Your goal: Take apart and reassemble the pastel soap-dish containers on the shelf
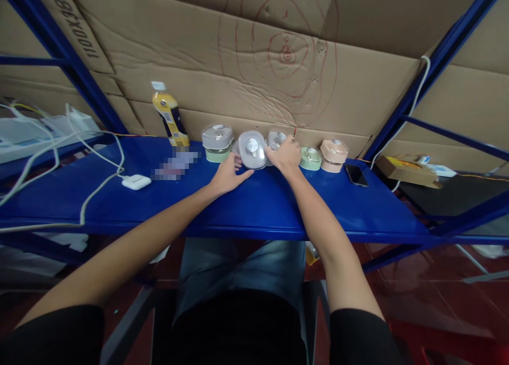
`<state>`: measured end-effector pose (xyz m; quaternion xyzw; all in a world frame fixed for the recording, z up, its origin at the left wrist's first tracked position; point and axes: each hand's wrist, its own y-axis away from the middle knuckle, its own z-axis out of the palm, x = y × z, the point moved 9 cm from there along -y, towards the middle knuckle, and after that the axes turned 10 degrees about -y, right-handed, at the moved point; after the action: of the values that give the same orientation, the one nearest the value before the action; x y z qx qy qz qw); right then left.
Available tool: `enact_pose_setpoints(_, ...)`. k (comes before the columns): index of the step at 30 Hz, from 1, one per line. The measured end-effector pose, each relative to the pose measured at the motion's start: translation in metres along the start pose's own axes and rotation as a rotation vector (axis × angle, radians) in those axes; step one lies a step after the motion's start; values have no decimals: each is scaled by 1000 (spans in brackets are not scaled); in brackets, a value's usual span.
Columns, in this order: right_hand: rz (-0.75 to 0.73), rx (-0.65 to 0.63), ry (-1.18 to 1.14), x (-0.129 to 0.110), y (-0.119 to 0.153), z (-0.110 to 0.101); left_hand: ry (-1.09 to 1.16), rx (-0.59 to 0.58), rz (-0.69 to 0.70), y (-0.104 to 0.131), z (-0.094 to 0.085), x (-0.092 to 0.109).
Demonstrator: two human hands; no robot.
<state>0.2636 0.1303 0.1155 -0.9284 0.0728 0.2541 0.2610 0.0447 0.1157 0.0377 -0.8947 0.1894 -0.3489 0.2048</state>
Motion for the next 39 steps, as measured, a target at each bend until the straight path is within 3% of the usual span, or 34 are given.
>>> enact_pose_setpoints(6,-41,19,28,-8,9,10,-57,39,-37,-8,7,0)
enact_pose_setpoints(11,-95,21,23,-15,14,16,-184,132,-125,-15,15,11)
enact_pose_setpoints(17,-104,12,4,-18,17,21,-284,166,-258,-30,1,24)
enact_pose_setpoints(26,33,33,-104,10,5,2,-477,133,-172,-70,-18,31)
enact_pose_setpoints(31,80,62,-200,27,-1,-5,-536,117,-109,-79,-23,36)
enact_pose_setpoints(35,0,12,-322,24,-3,-6,-484,189,-31,-74,-28,42)
enact_pose_setpoints(39,-185,-130,-453,20,1,-13,-182,241,130,-63,-31,42)
